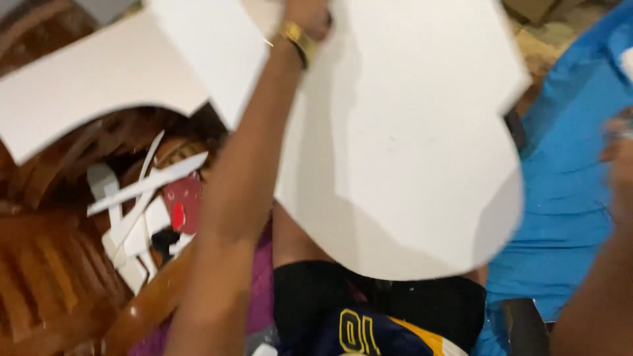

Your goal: Trimming and smoothing the edges of a foam board cutout using a utility knife

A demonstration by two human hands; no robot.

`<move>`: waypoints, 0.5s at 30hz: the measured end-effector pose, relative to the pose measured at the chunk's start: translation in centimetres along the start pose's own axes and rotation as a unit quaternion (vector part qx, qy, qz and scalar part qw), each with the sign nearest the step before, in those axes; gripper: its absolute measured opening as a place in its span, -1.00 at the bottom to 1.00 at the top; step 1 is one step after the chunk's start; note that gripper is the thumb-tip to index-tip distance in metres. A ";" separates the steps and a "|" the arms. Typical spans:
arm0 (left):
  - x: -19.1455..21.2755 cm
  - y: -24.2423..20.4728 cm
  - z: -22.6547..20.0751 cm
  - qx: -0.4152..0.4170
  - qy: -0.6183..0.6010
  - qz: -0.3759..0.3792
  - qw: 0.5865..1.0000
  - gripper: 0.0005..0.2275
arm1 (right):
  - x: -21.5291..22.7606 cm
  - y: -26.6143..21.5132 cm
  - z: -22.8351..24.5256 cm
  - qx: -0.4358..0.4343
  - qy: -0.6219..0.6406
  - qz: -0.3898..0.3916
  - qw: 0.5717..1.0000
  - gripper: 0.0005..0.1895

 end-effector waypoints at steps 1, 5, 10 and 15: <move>-0.4 -2.6 0.1 0.025 -0.042 -0.012 0.999 -0.61 | -0.9 -0.9 1.6 0.088 0.024 0.043 0.995 -0.79; -3.3 -9.4 0.1 0.099 -0.221 -0.048 0.969 -0.61 | -1.2 -5.7 6.5 0.409 0.122 0.185 0.885 -0.55; -0.7 -10.8 3.5 0.105 -0.321 -0.105 0.935 -0.67 | -6.7 -15.0 23.1 0.224 0.079 0.190 0.952 -0.73; 2.0 -13.2 10.3 0.184 -0.302 -0.201 0.913 -0.50 | -12.2 -17.1 28.7 0.285 0.214 0.300 0.885 -0.60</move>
Point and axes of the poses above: each hand's wrist, its own y-axis towards the middle knuckle, its own x-axis out of the back of the hand, z = x × y, the point moved 9 cm from there along y, towards the middle knuckle, and after that the axes turned 10 degrees about -x, right-handed, at the moved point
